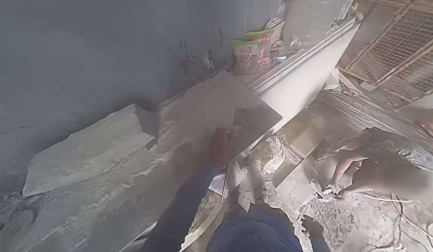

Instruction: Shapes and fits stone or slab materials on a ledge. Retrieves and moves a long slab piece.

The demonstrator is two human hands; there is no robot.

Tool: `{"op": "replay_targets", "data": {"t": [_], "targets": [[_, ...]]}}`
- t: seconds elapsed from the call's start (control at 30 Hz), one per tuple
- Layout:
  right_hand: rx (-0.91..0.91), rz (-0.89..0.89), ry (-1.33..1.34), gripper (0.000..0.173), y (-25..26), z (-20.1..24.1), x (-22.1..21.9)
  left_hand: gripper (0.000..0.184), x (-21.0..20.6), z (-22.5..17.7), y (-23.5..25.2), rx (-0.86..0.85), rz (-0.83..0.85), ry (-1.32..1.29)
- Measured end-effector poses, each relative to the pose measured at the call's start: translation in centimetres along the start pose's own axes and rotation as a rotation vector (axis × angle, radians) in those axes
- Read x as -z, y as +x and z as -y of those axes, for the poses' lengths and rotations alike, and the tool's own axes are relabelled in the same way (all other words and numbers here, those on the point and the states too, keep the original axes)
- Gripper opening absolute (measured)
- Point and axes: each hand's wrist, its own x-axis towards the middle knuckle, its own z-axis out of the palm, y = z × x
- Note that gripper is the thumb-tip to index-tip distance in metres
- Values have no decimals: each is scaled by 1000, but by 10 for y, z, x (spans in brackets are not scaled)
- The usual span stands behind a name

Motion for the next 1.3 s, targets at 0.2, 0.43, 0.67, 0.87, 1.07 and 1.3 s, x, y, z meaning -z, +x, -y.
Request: {"op": "replay_targets", "data": {"t": [0.2, 0.43, 0.67, 0.87, 1.07, 1.3], "targets": [[166, -61, 144, 38, 45, 80, 35, 46, -3, -2, -12, 62, -9, -47], [245, -27, 206, 40, 29, 81, 13, 43, -8, 12, -10, 23, -33, -124], [49, 42, 10, 33, 21, 36, -3, 50, -7, 9, -9, 17, -30, -86], [-2, -19, 6, 34, 19, 8, 6, 45, -8, 7, -7, 4, -30, -72], [-34, -38, 145, 35, 5, 25, 5, 46, -10, 8, -8, -16, -49, -72], [32, -10, 172, 33, 21, 42, -11, 49, -7, 22, -14, -49, -77, -194]]}}
